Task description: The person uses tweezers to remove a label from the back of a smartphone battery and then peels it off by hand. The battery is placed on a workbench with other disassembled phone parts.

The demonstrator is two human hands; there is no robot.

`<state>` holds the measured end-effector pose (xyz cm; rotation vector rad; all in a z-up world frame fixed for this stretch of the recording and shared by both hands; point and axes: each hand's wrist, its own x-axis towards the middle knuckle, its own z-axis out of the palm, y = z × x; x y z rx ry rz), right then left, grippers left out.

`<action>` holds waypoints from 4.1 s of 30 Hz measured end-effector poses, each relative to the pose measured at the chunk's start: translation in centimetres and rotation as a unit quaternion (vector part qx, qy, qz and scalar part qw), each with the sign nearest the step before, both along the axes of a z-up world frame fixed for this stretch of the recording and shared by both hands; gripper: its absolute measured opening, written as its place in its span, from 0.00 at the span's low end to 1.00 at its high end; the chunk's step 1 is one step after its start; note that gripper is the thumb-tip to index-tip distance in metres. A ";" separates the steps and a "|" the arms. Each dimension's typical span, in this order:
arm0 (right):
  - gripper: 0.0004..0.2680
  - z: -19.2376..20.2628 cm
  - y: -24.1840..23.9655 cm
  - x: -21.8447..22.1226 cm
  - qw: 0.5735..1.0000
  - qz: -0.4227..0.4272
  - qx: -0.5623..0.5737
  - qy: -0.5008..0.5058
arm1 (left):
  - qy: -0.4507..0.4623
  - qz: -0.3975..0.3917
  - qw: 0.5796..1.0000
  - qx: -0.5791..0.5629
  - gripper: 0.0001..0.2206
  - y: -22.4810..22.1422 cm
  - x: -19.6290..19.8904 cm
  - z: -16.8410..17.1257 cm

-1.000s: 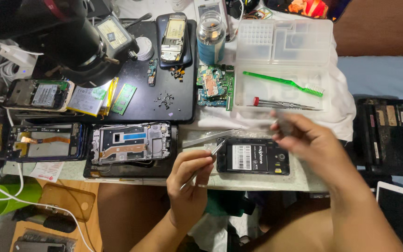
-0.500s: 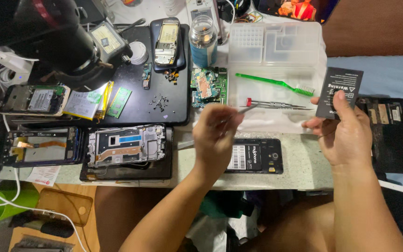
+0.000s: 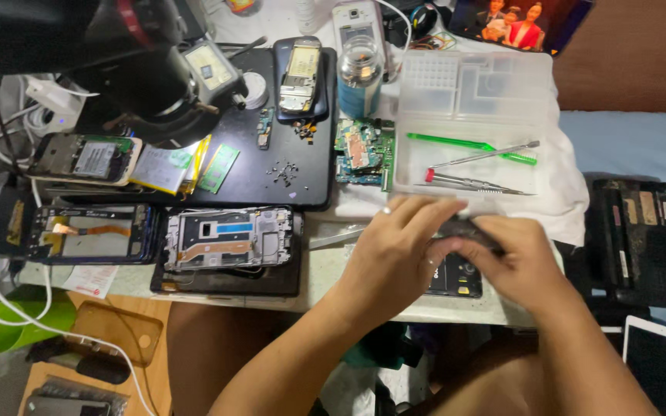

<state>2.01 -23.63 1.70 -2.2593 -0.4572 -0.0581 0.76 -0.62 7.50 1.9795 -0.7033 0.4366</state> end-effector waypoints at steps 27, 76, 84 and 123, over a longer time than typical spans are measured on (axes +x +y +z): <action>0.09 2.1 3.6 0.5 0.999 -0.008 0.023 -0.036 | -0.157 0.275 0.933 0.173 0.11 28.7 4.2 -2.5; 0.09 0.7 -1.7 4.1 0.932 -0.225 0.274 -0.078 | -0.077 0.688 0.384 0.610 0.25 15.8 -9.5 -5.3; 0.08 0.1 -1.6 3.9 0.930 -0.237 0.272 -0.067 | -0.089 0.679 0.498 0.533 0.22 12.4 -6.7 -2.5; 0.04 1.3 -2.7 2.8 0.928 -0.243 0.271 -0.079 | -0.115 0.098 0.985 0.084 0.10 10.0 -7.1 1.4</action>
